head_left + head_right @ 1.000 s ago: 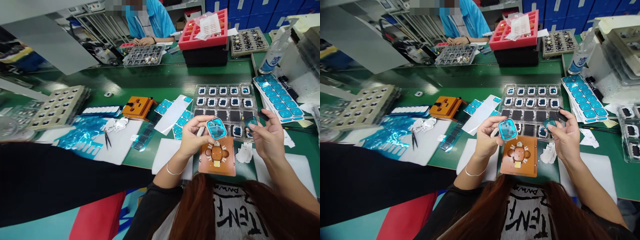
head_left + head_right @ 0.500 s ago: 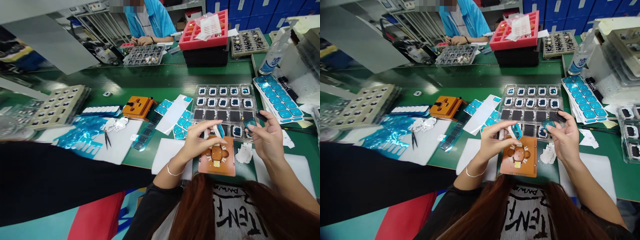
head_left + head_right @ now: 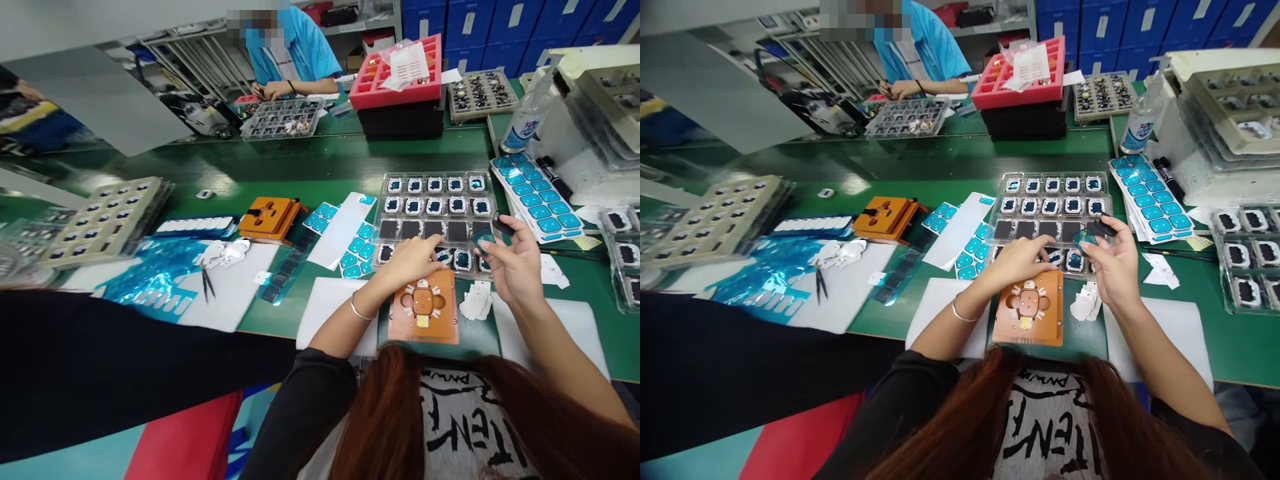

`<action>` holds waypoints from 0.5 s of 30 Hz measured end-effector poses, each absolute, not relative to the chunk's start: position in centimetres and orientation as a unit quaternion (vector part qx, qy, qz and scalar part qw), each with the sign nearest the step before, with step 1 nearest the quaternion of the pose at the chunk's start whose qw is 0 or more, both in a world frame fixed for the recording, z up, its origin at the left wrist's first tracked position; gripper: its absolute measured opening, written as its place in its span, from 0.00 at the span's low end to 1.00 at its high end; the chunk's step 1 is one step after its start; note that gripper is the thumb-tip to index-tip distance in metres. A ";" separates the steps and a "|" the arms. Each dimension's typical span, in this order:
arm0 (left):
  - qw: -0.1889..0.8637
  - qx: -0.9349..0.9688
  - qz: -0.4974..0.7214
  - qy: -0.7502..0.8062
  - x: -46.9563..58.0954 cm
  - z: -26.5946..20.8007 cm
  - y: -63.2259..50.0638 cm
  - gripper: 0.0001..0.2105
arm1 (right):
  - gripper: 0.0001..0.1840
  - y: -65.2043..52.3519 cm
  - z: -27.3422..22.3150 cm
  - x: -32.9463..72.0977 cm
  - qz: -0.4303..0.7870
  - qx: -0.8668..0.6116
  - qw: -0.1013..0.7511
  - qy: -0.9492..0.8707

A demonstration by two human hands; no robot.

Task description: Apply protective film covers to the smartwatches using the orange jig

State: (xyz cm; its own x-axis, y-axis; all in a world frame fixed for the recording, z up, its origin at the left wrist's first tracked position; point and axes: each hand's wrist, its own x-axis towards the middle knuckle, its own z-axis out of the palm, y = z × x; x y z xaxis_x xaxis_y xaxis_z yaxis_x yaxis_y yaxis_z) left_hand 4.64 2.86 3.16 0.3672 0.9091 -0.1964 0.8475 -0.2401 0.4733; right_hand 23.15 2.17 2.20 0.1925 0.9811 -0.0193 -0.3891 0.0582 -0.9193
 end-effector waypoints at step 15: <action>0.217 0.798 0.103 0.553 5.4 3.3 2.9 0.10 | 0.34 1.6 1.3 23.7 0.528 -0.446 0.628 -0.357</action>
